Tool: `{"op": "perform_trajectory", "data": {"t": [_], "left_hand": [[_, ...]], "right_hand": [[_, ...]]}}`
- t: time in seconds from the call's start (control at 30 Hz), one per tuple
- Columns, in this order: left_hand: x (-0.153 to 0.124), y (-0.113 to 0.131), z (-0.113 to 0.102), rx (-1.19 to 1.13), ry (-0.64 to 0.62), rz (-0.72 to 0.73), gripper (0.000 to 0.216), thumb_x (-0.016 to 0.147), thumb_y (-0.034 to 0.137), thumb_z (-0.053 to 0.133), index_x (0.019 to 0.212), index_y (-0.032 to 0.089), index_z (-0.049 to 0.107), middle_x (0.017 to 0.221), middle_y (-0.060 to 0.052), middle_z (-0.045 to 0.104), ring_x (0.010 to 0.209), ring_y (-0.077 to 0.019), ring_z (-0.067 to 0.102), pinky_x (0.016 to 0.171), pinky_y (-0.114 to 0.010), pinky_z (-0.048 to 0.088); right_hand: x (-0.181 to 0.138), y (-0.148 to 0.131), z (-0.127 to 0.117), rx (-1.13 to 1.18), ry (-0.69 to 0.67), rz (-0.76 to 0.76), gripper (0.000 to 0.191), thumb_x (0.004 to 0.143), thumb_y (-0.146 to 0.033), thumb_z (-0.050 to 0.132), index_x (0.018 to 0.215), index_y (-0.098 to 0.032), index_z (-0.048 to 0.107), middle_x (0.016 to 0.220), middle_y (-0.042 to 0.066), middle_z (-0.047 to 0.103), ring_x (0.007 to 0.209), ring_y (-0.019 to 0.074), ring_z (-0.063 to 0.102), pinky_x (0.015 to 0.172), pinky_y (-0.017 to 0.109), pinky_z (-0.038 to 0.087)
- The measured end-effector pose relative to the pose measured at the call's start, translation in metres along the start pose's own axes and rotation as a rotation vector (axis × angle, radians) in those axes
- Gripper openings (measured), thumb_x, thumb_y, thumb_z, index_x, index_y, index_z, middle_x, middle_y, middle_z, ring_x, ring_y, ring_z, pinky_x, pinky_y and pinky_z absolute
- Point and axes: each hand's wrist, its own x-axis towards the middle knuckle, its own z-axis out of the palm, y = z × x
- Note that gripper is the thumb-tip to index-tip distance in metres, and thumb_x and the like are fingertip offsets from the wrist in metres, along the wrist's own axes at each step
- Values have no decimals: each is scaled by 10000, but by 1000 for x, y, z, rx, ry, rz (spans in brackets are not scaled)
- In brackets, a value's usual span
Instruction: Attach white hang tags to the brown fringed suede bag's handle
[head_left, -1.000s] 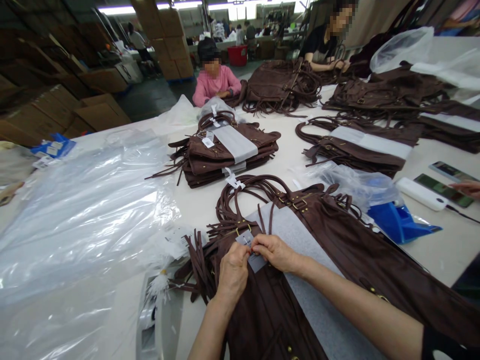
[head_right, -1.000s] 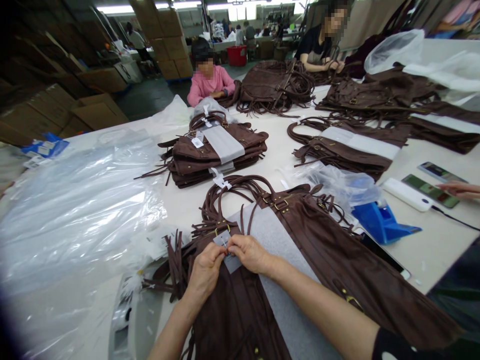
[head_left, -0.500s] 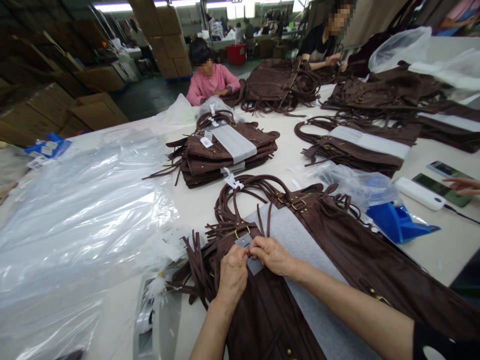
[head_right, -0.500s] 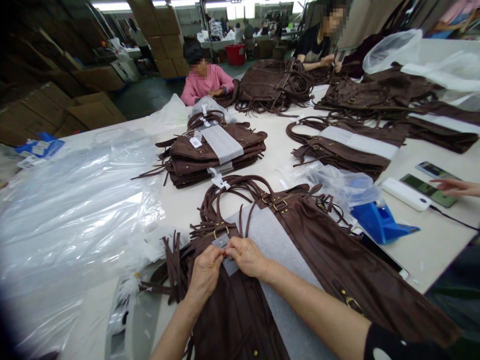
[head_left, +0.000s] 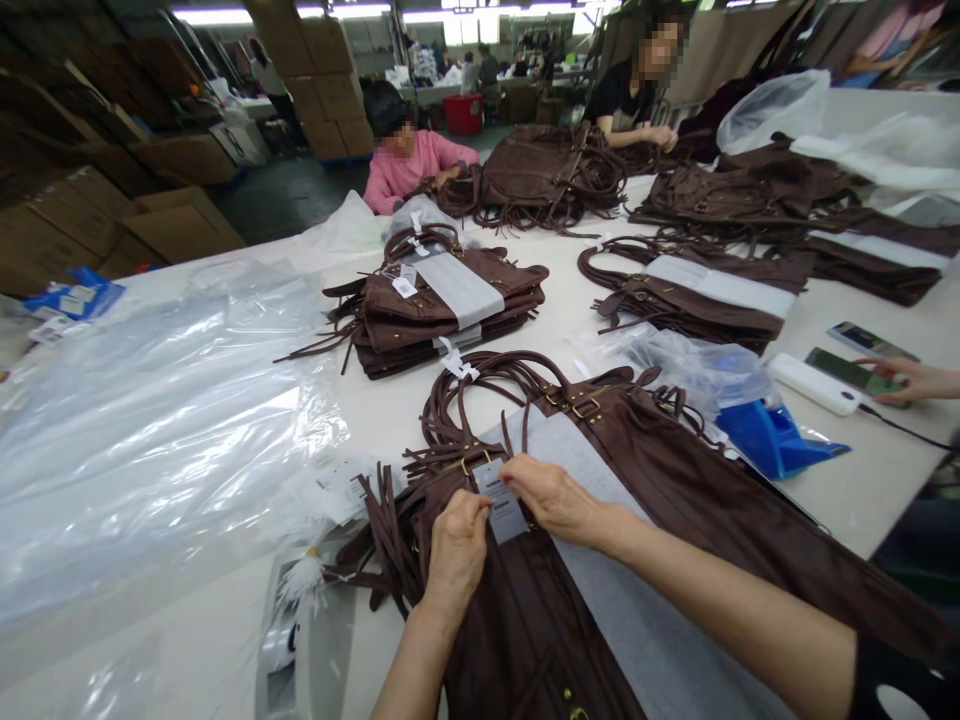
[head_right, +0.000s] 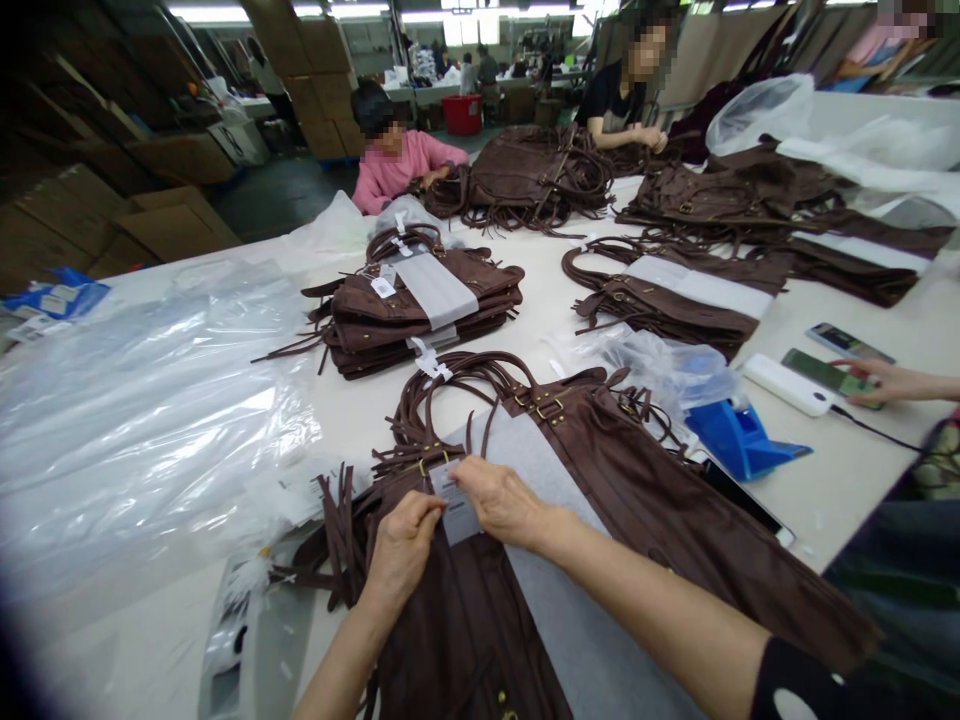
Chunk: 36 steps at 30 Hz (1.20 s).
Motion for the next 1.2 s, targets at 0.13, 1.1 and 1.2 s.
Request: {"op": "perform_trajectory", "data": {"t": [0.13, 1.1, 1.2], "left_hand": [[-3, 2, -4, -39, 25, 27, 195, 771, 140, 404, 772, 179, 595, 770, -30, 578, 767, -137, 555, 708, -265, 447], [-12, 3, -14, -61, 117, 26, 95, 703, 152, 459, 668, 159, 547, 936, -76, 503, 803, -168, 537, 711, -319, 460], [-12, 0, -16, -58, 106, 27, 108, 713, 195, 456, 680, 163, 554, 949, -86, 514, 842, -187, 538, 736, -344, 460]], "right_hand": [[7, 8, -26, -382, -140, -186, 316, 774, -51, 391, 1042, -171, 507, 1108, 78, 514, 1013, 202, 410, 834, 357, 316], [1, -31, 34, -12, 164, 693, 352, 661, -217, 600, 981, -152, 469, 764, 25, 591, 710, 165, 548, 610, 245, 355], [8, -33, 41, 30, 147, 793, 205, 645, -216, 603, 835, -170, 542, 712, 13, 591, 669, 151, 537, 566, 235, 329]]}}
